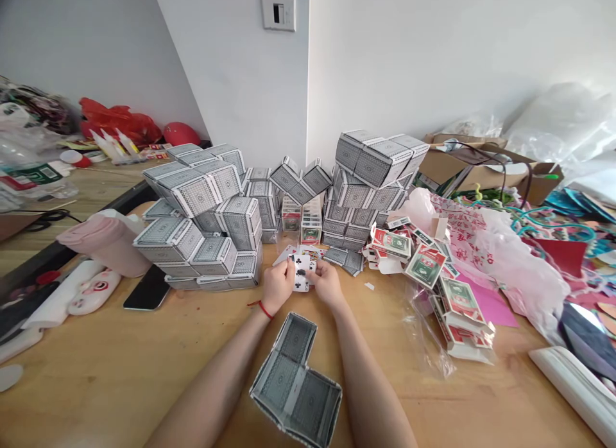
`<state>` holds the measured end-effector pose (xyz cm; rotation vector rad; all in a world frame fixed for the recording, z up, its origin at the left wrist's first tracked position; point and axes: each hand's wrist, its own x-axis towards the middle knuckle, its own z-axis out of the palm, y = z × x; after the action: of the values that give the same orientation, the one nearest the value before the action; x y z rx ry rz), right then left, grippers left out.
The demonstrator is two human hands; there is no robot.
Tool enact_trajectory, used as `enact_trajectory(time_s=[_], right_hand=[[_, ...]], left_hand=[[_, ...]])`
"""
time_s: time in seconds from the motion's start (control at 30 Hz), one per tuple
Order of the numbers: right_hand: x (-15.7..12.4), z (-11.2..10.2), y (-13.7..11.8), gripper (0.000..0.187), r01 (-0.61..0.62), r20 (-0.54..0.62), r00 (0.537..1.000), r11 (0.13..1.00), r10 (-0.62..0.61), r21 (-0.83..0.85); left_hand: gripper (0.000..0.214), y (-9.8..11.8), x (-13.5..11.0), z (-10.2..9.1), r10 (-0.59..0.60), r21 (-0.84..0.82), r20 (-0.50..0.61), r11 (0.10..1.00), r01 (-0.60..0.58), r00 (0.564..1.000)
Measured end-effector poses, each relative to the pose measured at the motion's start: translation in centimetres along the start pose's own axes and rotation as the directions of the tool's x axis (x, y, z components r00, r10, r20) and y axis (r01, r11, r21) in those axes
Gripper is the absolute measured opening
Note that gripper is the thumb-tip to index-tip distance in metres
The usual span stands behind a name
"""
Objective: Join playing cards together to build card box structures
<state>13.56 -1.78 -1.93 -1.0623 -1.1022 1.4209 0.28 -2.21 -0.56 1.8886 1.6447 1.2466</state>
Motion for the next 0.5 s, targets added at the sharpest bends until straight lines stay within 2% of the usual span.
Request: enact_trajectory(time_s=[0.2,0.37,0.5], right_hand=[[0.23,-0.07,0.23,0.031,0.018,-0.123,0.992,0.997,-0.027,-0.076],[0.24,-0.4,-0.12,0.03,0.055,-0.215,0.975,0.998,-0.055,-0.006],[0.19,-0.39,-0.3,0.029,0.049,-0.215,0.976,0.999,-0.047,0.001]], left_hand=[[0.042,-0.4,0.03,-0.04,-0.06,-0.022,-0.005,0.998,0.06,0.998],[0.032,0.03,-0.03,-0.21,0.044,-0.073,0.099,0.997,-0.036,0.994],[0.029,0.38,0.04,-0.28,0.055,-0.078,0.125,0.996,-0.046,0.991]])
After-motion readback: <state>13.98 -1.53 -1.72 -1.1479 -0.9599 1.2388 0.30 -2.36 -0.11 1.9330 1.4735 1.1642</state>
